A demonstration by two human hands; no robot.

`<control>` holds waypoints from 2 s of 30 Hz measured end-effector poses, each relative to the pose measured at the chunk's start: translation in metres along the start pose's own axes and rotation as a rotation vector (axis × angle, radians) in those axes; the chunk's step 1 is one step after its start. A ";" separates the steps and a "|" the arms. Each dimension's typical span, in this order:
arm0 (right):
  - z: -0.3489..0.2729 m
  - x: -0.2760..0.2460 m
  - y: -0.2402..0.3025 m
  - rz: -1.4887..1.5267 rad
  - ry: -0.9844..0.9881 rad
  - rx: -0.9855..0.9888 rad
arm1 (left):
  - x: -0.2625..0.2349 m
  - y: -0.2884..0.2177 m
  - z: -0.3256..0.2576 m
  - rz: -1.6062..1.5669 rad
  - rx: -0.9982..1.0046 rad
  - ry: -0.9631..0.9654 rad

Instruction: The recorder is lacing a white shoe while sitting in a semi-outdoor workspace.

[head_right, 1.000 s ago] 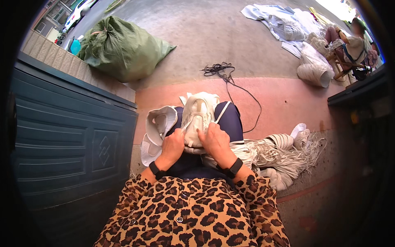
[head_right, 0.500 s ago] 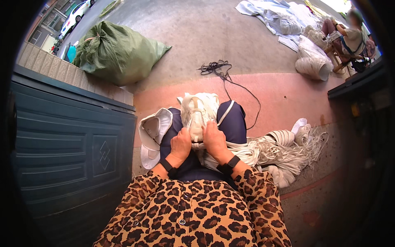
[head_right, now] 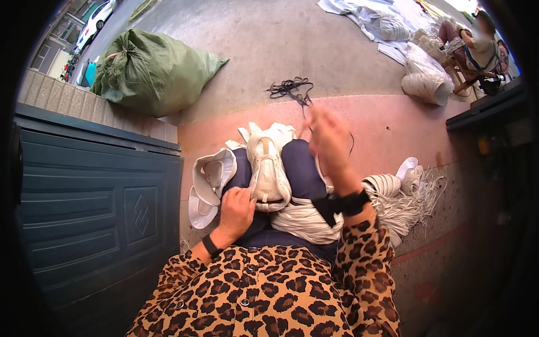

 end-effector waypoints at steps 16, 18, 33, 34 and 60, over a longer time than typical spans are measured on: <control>-0.105 -0.005 -0.087 -0.239 0.601 0.628 | -0.013 -0.001 0.058 -1.408 -0.855 0.741; -0.083 -0.005 -0.086 0.336 0.609 0.599 | -0.012 -0.008 0.049 -1.206 -0.723 0.901; 0.040 -0.078 0.043 0.359 0.023 0.052 | -0.027 -0.014 0.023 -1.304 -0.706 1.209; 0.041 -0.082 0.051 0.323 0.035 0.007 | -0.025 -0.015 0.025 -1.315 -0.702 1.262; -0.009 -0.012 -0.110 -1.123 0.622 -0.434 | 0.031 0.027 0.074 -0.153 -0.139 0.064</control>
Point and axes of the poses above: each hand's wrist, its own z-axis towards the middle knuckle, its own x-axis out of the palm, y = z × x, the point moved 1 cm from there along z, towards the middle knuckle, and after that the axes turned 7 degrees about -x, right-handed, at the moved point
